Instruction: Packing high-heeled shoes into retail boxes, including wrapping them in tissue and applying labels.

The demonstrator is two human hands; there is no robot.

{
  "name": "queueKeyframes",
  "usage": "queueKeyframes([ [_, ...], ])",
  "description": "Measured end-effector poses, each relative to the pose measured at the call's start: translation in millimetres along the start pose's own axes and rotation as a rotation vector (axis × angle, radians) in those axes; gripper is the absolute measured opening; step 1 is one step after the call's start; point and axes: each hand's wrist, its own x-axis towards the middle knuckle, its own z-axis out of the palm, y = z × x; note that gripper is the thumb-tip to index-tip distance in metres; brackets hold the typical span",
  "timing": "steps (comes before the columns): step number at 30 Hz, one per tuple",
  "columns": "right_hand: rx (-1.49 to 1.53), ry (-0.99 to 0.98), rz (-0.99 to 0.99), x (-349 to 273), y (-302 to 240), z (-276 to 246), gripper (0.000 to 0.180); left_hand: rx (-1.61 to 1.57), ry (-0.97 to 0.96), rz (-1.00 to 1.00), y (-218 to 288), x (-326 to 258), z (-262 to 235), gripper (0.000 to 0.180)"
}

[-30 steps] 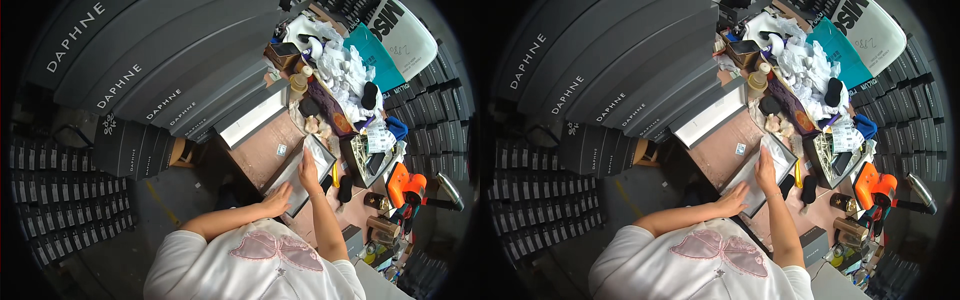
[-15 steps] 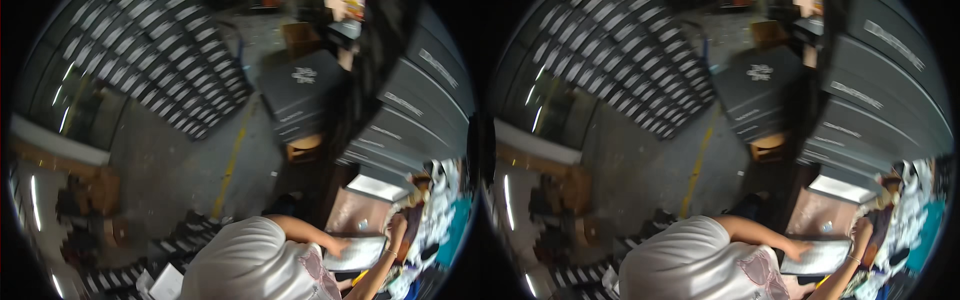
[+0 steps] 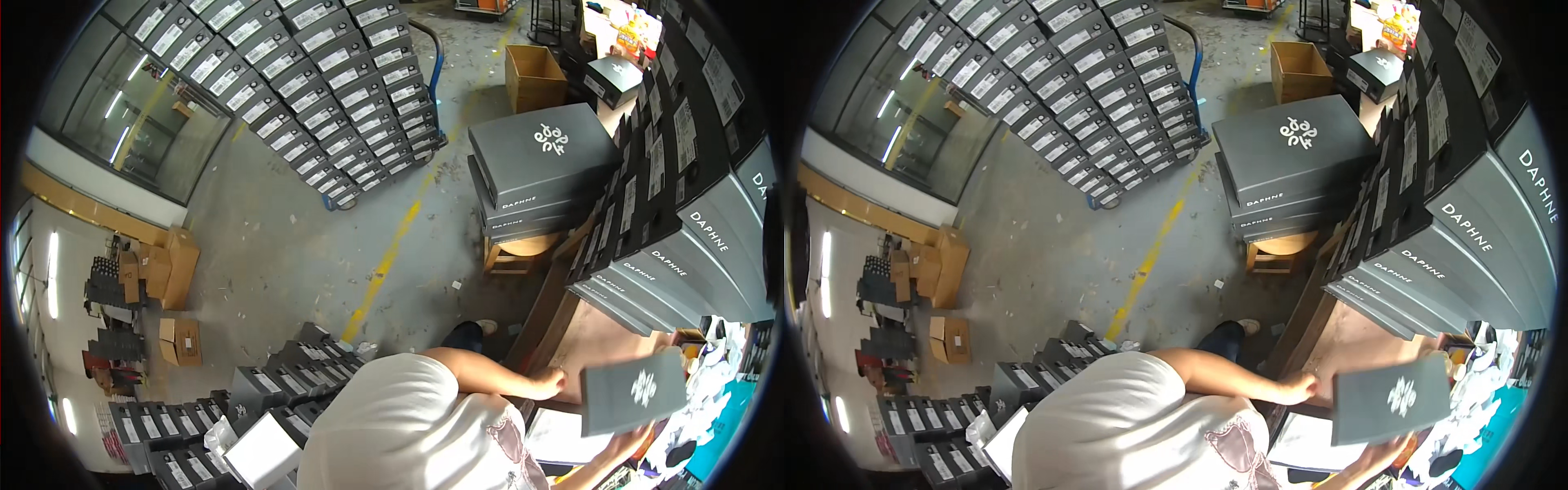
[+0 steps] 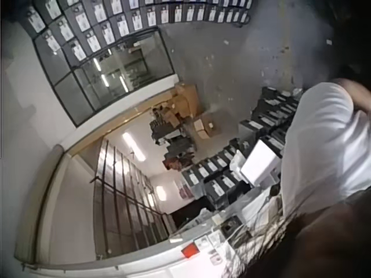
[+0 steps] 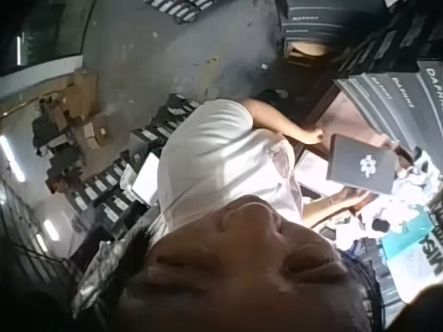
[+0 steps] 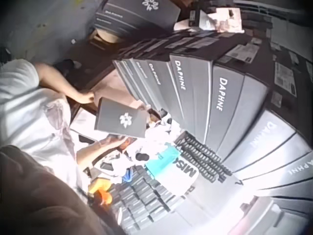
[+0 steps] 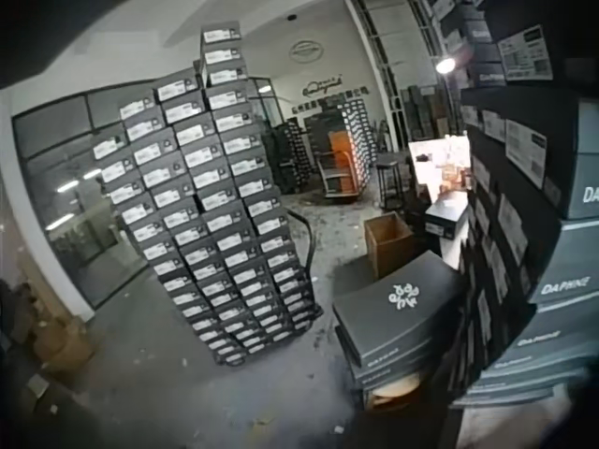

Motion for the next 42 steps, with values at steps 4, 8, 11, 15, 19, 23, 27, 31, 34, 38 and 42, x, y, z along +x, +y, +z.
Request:
queueKeyframes([
  [4, -0.637, 0.298, -0.053, -92.5, 22.6, -91.8, 0.044, -0.059, -0.258, -0.069, 36.4, 10.9, 8.6, 0.038],
  [8, -0.939, 0.311, 0.067, -129.2, 74.5, -127.2, 0.045, 0.165, -0.641, -0.053, 78.2, 1.6, 33.3, 0.068],
  [11, -1.018, 0.303, 0.072, -127.5, 86.0, -131.3, 0.045, 0.339, -0.5, 0.019, 58.3, 1.8, 56.4, 0.063],
  [15, -1.059, 0.298, 0.059, -122.2, 86.9, -134.9, 0.046, 0.349, -0.563, -0.046, 96.2, -2.8, 23.1, 0.045],
  [19, -1.122, 0.299, 0.076, -122.1, 85.5, -137.7, 0.046, 0.279, -0.542, -0.022, 71.1, -7.4, 31.1, 0.036],
  [23, -1.162, 0.312, 0.1, -132.9, 97.6, -141.8, 0.046, 0.307, -0.47, 0.126, 1.0, -39.6, 47.2, 0.054],
  [27, -1.199, 0.295, 0.14, -155.6, 109.0, -141.3, 0.047, 0.393, -0.873, -0.21, 3.5, -9.5, 20.0, 0.073],
  [31, -0.895, 0.258, 0.065, -173.8, 101.2, -86.3, 0.054, 0.049, -0.79, -0.507, 55.3, 6.9, -22.9, 0.07],
  [34, -0.419, 0.304, -0.084, -196.8, 61.3, -1.9, 0.065, -0.255, -0.895, -0.506, 72.6, 1.0, -31.9, 0.074],
  [38, -0.659, 0.523, -0.201, -197.2, 39.9, -12.7, 0.076, -0.386, -0.918, -0.448, 114.8, 7.6, -20.9, 0.078],
  [42, 0.041, 0.666, -0.304, -281.3, 15.3, -64.9, 0.083, -0.39, -1.469, -0.254, 151.2, -13.3, 49.3, 0.083],
])
